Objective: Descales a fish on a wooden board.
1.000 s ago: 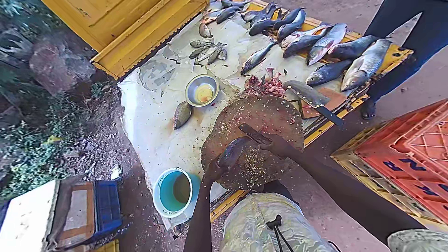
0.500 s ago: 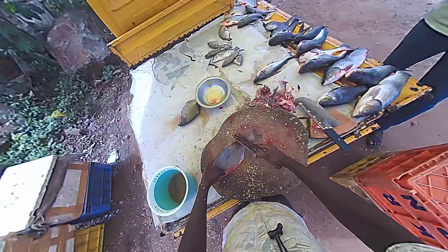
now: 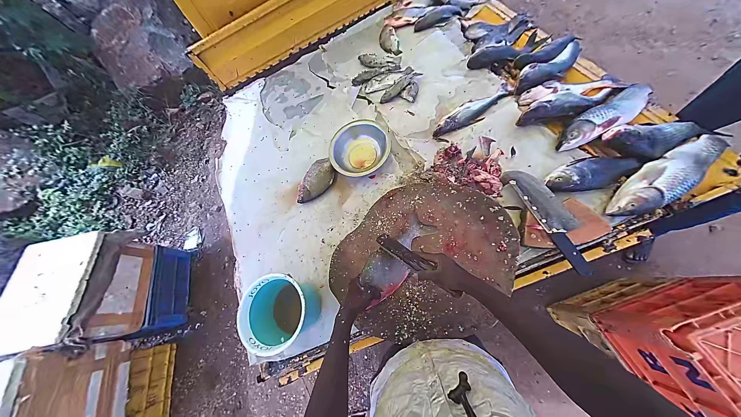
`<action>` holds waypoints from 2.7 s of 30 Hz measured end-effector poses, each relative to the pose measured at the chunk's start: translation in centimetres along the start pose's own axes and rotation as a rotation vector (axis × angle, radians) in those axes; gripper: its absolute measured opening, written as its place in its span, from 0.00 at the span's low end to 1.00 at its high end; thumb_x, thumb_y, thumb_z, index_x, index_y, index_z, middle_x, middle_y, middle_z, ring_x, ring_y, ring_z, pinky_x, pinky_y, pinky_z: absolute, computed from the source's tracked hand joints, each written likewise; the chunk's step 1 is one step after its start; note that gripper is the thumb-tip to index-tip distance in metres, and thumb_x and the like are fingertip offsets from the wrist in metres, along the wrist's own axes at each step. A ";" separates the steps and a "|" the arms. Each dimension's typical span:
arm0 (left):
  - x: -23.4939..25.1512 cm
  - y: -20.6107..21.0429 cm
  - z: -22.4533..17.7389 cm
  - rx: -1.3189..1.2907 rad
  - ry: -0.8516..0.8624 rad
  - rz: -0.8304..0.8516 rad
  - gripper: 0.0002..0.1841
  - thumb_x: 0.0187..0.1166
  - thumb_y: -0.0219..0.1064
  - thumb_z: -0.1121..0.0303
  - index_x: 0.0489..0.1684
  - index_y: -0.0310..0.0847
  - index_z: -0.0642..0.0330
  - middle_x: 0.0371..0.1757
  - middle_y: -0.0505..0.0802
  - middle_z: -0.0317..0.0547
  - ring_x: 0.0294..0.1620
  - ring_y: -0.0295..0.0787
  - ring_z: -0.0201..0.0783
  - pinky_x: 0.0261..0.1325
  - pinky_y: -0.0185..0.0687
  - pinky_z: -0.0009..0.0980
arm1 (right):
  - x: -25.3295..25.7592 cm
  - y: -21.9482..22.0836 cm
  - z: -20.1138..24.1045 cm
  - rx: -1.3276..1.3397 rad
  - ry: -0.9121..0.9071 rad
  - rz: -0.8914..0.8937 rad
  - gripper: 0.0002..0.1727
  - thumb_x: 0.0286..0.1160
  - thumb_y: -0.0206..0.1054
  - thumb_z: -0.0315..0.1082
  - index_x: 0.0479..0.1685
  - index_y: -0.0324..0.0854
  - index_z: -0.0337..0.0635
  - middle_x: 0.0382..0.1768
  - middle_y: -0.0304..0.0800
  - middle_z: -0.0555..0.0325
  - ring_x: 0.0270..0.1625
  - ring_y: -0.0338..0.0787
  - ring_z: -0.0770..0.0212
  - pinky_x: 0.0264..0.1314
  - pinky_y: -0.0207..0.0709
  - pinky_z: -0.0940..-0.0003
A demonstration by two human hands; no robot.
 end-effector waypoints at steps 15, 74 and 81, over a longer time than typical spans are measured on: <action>-1.3 0.1 -2.6 0.094 -0.044 -0.055 0.39 0.63 0.81 0.59 0.78 0.73 0.62 0.65 0.90 0.53 0.65 0.87 0.42 0.73 0.80 0.44 | 7.8 3.8 3.8 0.010 -0.242 0.167 0.42 0.69 0.78 0.50 0.88 0.69 0.59 0.69 0.88 0.55 0.66 0.90 0.63 0.74 0.81 0.56; -2.3 0.4 -6.4 0.151 0.017 -0.066 0.49 0.69 0.77 0.55 0.93 0.53 0.61 0.83 0.76 0.60 0.85 0.71 0.53 0.87 0.63 0.50 | 7.2 0.6 8.3 -0.212 -0.354 0.248 0.38 0.75 0.75 0.52 0.86 0.72 0.56 0.68 0.89 0.56 0.63 0.91 0.64 0.70 0.84 0.56; -2.6 2.0 -7.6 0.114 -0.081 -0.227 0.38 0.72 0.74 0.51 0.80 0.71 0.64 0.72 0.86 0.61 0.75 0.81 0.55 0.79 0.72 0.53 | 5.8 1.2 6.6 -0.137 -0.363 0.217 0.42 0.72 0.75 0.55 0.87 0.71 0.49 0.60 0.94 0.54 0.48 0.94 0.68 0.56 0.89 0.64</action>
Point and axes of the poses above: each hand's wrist, its own x-axis towards the middle knuckle, its own y-axis out of the palm, z = x × y, the point moved 2 cm from there along x, towards the middle knuckle
